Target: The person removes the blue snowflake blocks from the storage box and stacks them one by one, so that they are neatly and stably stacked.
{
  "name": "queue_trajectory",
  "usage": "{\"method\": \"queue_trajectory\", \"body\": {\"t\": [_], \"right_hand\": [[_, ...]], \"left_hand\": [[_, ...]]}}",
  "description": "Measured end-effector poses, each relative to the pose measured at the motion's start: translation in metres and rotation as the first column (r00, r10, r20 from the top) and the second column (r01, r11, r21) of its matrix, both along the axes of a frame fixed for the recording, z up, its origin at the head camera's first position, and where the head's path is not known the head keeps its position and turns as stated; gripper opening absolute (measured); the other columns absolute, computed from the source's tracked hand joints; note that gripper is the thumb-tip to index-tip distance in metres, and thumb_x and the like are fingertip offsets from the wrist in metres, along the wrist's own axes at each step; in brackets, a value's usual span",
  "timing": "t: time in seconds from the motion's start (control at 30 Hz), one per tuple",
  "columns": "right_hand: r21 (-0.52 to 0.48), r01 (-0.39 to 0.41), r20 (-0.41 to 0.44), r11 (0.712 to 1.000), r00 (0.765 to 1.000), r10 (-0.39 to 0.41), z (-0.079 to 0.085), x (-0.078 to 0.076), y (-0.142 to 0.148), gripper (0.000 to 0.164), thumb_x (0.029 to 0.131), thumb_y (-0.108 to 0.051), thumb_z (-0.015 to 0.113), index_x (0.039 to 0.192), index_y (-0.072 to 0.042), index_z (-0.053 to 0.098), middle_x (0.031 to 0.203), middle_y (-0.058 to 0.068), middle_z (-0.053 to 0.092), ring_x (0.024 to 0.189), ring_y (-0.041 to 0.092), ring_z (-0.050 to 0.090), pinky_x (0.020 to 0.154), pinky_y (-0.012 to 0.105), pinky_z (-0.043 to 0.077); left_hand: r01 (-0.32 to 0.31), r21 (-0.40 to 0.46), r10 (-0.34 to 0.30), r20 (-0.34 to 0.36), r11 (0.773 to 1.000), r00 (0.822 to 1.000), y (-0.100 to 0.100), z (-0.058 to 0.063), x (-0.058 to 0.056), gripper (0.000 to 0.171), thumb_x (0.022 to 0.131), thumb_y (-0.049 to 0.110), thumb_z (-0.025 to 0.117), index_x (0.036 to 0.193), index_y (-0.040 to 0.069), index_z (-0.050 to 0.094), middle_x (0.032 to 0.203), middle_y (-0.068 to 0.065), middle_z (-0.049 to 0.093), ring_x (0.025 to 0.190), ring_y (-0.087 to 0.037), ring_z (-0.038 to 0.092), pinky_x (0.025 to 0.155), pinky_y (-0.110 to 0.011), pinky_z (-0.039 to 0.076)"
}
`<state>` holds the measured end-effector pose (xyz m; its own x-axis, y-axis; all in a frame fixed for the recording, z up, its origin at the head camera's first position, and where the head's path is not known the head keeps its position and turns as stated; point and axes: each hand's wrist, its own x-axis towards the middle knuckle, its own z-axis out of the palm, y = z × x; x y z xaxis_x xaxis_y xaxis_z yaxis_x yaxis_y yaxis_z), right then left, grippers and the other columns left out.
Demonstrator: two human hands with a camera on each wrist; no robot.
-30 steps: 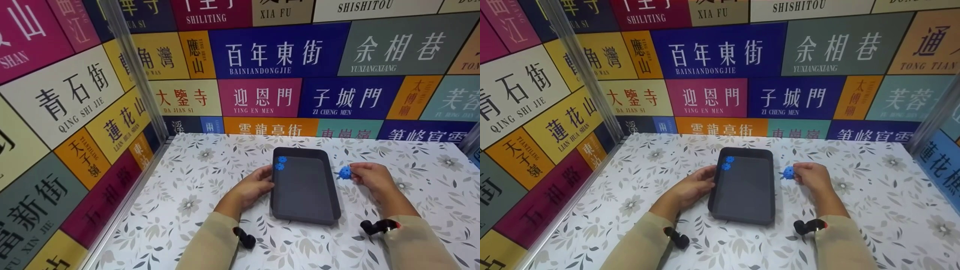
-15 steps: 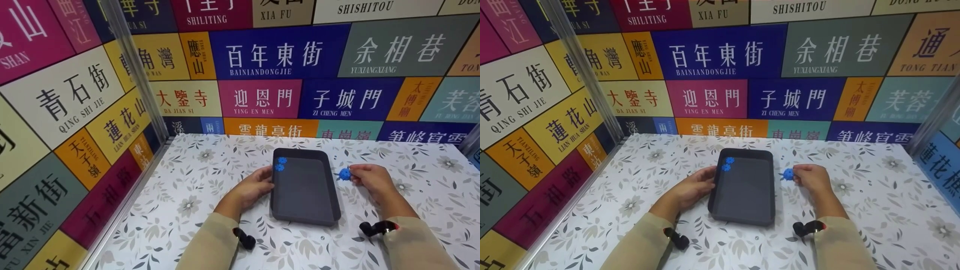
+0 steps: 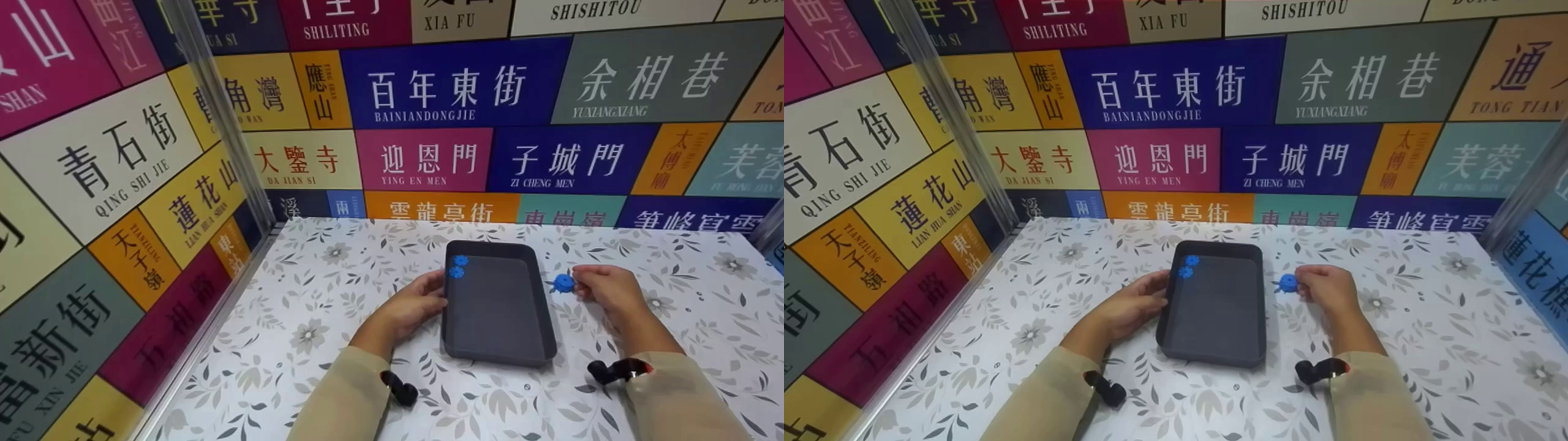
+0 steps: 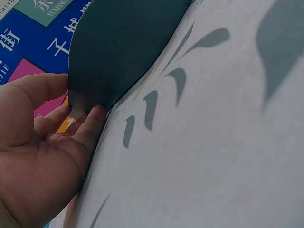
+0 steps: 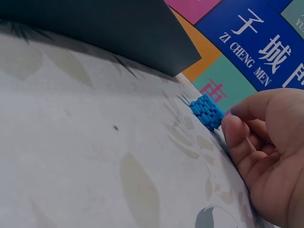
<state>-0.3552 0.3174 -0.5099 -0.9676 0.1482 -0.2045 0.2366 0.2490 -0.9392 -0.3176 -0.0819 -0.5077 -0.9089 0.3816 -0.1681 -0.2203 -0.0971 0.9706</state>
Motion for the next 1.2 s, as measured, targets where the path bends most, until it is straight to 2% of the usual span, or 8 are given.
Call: {"method": "queue_trajectory", "body": {"t": [0.2, 0.37, 0.47, 0.6, 0.73, 1.0, 1.1, 1.2], "right_hand": [[-0.051, 0.057, 0.049, 0.997, 0.997, -0.054, 0.010, 0.002, -0.007, 0.047, 0.105, -0.034, 0.065, 0.144, -0.007, 0.063, 0.089, -0.012, 0.072, 0.078, 0.005, 0.065, 0.070, 0.022, 0.057], [-0.169, 0.000, -0.042, 0.986, 0.999, -0.008, 0.027, 0.007, -0.024, 0.010, 0.103, -0.026, 0.071, 0.107, -0.023, 0.079, 0.086, -0.014, 0.073, 0.075, 0.004, 0.065, 0.067, 0.019, 0.059], [-0.234, -0.080, -0.100, 0.969, 0.993, 0.058, 0.038, 0.011, -0.037, 0.015, 0.101, -0.021, 0.073, 0.091, -0.029, 0.081, 0.082, -0.013, 0.073, 0.072, 0.005, 0.066, 0.065, 0.019, 0.059], [-0.234, -0.152, -0.132, 0.960, 0.984, 0.123, 0.051, 0.017, -0.053, 0.014, 0.101, -0.020, 0.075, 0.091, -0.029, 0.081, 0.081, -0.011, 0.073, 0.071, 0.006, 0.065, 0.064, 0.020, 0.059], [-0.246, -0.180, -0.158, 0.952, 0.977, 0.144, 0.062, 0.025, -0.069, 0.014, 0.100, -0.019, 0.075, 0.092, -0.028, 0.082, 0.082, -0.010, 0.073, 0.070, 0.007, 0.064, 0.062, 0.020, 0.057], [-0.309, -0.282, -0.205, 0.908, 0.952, 0.226, 0.077, 0.042, -0.113, 0.019, 0.102, -0.014, 0.071, 0.094, -0.025, 0.083, 0.083, -0.010, 0.072, 0.070, 0.008, 0.063, 0.062, 0.019, 0.054], [-0.326, -0.312, -0.211, 0.892, 0.944, 0.253, 0.081, 0.041, -0.127, 0.019, 0.103, -0.012, 0.069, 0.095, -0.024, 0.082, 0.083, -0.009, 0.073, 0.071, 0.009, 0.064, 0.062, 0.019, 0.054], [-0.389, -0.316, -0.188, 0.865, 0.947, 0.261, 0.083, 0.031, -0.136, 0.019, 0.103, -0.011, 0.067, 0.096, -0.021, 0.082, 0.085, -0.009, 0.073, 0.073, 0.008, 0.063, 0.063, 0.018, 0.053]], "left_hand": [[-0.012, -0.001, 0.012, 0.014, 1.000, 1.000, 0.000, 0.000, 0.001, 0.074, 0.095, -0.009, 0.061, 0.164, 0.011, 0.041, 0.171, -0.010, 0.042, 0.159, -0.027, 0.042, 0.130, -0.044, 0.038], [-0.015, 0.011, 0.015, 0.017, 1.000, 1.000, 0.000, -0.001, 0.000, 0.076, 0.095, -0.009, 0.061, 0.165, 0.011, 0.040, 0.171, -0.010, 0.043, 0.158, -0.027, 0.043, 0.131, -0.045, 0.038], [-0.015, 0.022, 0.014, 0.014, 1.000, 1.000, 0.000, -0.001, 0.000, 0.077, 0.094, -0.009, 0.061, 0.165, 0.010, 0.040, 0.171, -0.011, 0.043, 0.157, -0.028, 0.044, 0.130, -0.045, 0.038], [-0.008, 0.029, 0.008, 0.011, 1.000, 1.000, 0.001, -0.002, 0.000, 0.077, 0.094, -0.009, 0.061, 0.165, 0.009, 0.039, 0.171, -0.012, 0.041, 0.157, -0.028, 0.043, 0.130, -0.045, 0.038], [-0.008, 0.029, 0.008, 0.017, 1.000, 1.000, 0.001, -0.002, -0.001, 0.077, 0.094, -0.010, 0.061, 0.165, 0.009, 0.039, 0.172, -0.011, 0.041, 0.158, -0.028, 0.043, 0.130, -0.045, 0.038], [0.006, 0.039, -0.006, 0.001, 0.999, 1.000, 0.000, -0.003, -0.002, 0.077, 0.094, -0.009, 0.060, 0.166, 0.006, 0.036, 0.171, -0.014, 0.041, 0.158, -0.030, 0.042, 0.129, -0.045, 0.039], [0.006, 0.043, -0.006, -0.001, 0.999, 1.000, 0.000, -0.003, -0.002, 0.077, 0.094, -0.010, 0.060, 0.165, 0.007, 0.037, 0.171, -0.014, 0.042, 0.157, -0.030, 0.043, 0.129, -0.046, 0.039], [0.008, 0.040, -0.008, 0.001, 0.999, 1.000, -0.001, -0.003, -0.002, 0.077, 0.094, -0.010, 0.060, 0.165, 0.007, 0.038, 0.171, -0.014, 0.042, 0.157, -0.030, 0.043, 0.130, -0.046, 0.039]]}}
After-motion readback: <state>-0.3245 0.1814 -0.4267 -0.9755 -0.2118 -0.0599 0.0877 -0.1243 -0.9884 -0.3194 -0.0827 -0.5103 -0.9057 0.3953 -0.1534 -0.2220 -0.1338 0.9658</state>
